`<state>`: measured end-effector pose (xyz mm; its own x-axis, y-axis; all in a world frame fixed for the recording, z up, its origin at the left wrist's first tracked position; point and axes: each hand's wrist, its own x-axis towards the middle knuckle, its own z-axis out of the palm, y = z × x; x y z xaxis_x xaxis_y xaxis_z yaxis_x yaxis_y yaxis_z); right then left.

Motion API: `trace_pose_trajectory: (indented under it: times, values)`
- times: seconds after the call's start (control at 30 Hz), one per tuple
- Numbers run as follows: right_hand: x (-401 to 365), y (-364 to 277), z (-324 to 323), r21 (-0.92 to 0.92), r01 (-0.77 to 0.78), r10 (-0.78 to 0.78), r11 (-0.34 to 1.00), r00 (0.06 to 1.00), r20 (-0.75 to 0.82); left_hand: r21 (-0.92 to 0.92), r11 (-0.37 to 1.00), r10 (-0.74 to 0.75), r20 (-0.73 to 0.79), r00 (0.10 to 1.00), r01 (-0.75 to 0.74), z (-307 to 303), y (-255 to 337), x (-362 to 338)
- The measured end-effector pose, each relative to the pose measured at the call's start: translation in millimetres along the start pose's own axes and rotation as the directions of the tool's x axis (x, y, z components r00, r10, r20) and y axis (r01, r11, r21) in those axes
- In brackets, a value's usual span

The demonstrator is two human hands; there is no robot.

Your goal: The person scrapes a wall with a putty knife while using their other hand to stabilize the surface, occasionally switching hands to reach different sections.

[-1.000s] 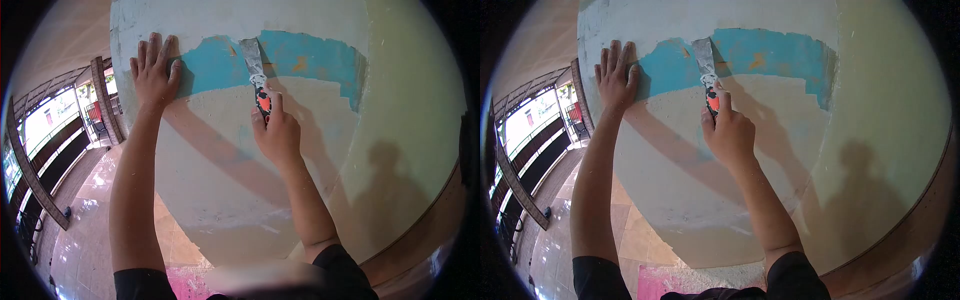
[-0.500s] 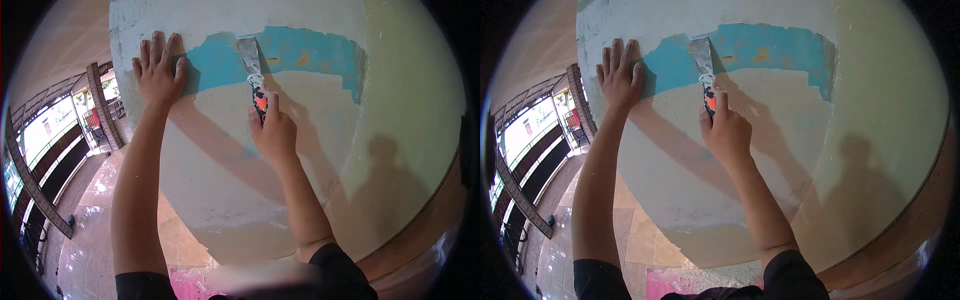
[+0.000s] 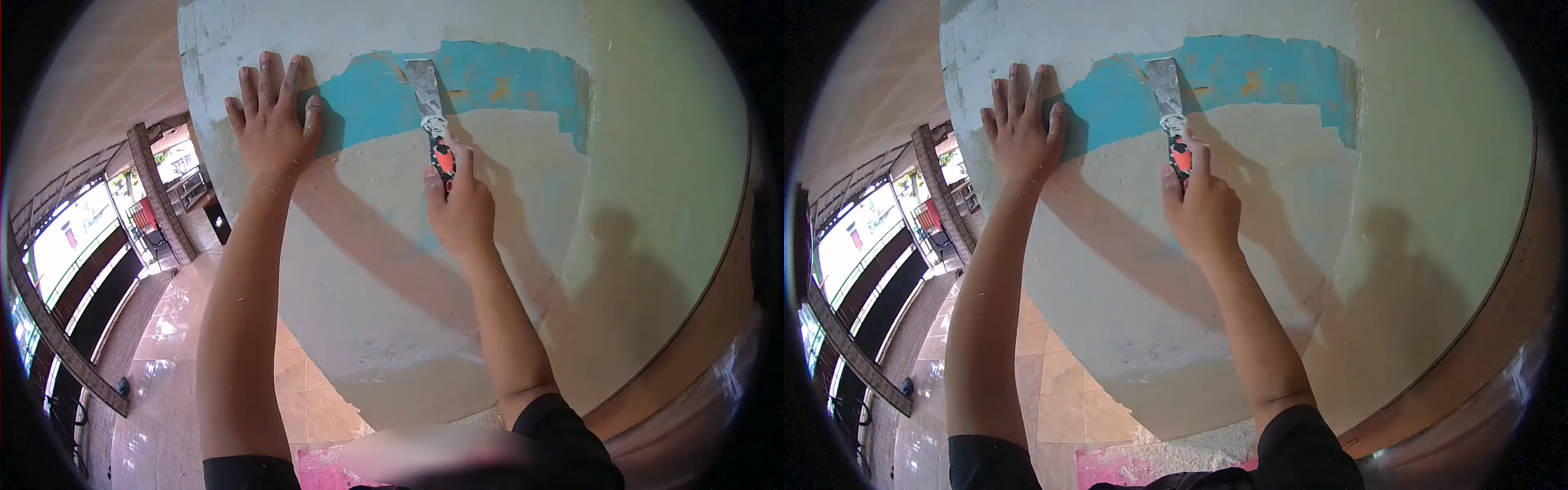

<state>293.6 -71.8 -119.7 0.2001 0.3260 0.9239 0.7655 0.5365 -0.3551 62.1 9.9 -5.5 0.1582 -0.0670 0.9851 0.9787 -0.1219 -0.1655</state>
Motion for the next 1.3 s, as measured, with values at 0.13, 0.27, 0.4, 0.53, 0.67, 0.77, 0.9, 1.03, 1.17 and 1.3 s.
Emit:
trace_pose_trajectory:
  times: [0.13, 0.27, 0.4, 0.53, 0.67, 0.77, 0.9, 1.03, 1.17, 1.3]
  values:
    - [9.1, -0.9, -6.1, 0.013, -0.062, 0.062, 0.998, 0.998, 0.004, -0.001, 1.0, -0.006, 0.02, 1.0, 0.006, -1.8, 0.4, -1.4]
    - [2.7, 0.9, -9.2, 0.025, -0.07, 0.07, 0.997, 0.997, -0.013, 0.006, 1.0, -0.005, 0.028, 1.0, 0.005, -1.5, -0.4, -1.4]
    - [4.7, 7.4, -10.4, 0.021, -0.083, 0.083, 0.996, 0.996, -0.012, 0.026, 1.0, -0.008, 0.037, 0.999, 0.007, -1.2, 0.7, -1.3]
    - [11.5, 5.3, -7.9, 0.058, -0.07, 0.071, 0.996, 0.997, -0.011, 0.009, 1.0, 0.001, 0.032, 0.999, -0.001, -0.9, -0.2, -2.1]
    - [2.1, 7.4, -3.7, 0.03, -0.105, 0.105, 0.994, 0.994, 0.015, 0.027, 1.0, -0.004, 0.045, 0.999, 0.002, -2.8, -1.0, -0.6]
    - [14.9, 3.8, -12.0, 0.023, -0.083, 0.083, 0.996, 0.997, 0.004, 0.01, 1.0, 0.0, 0.042, 0.999, -0.001, -1.7, -1.8, -1.8]
    - [13.6, 3.0, -14.6, 0.074, -0.096, 0.095, 0.993, 0.995, 0.029, -0.014, 1.0, -0.006, 0.04, 0.999, 0.006, -1.2, -2.8, -2.8]
    - [14.8, 16.7, -14.7, -0.051, -0.05, 0.051, 0.997, 0.998, 0.031, -0.013, 1.0, 0.002, 0.02, 1.0, -0.002, -1.5, -2.7, -2.3]
    - [36.4, 10.0, -31.3, -0.11, -0.042, 0.045, 0.993, 0.999, 0.022, 0.0, 1.0, -0.005, 0.026, 1.0, 0.005, -0.3, -2.6, -2.1]
    - [18.7, 26.2, -25.6, -0.132, -0.094, 0.096, 0.987, 0.995, 0.009, -0.02, 1.0, -0.008, 0.022, 1.0, 0.009, -0.1, -2.3, -2.9]
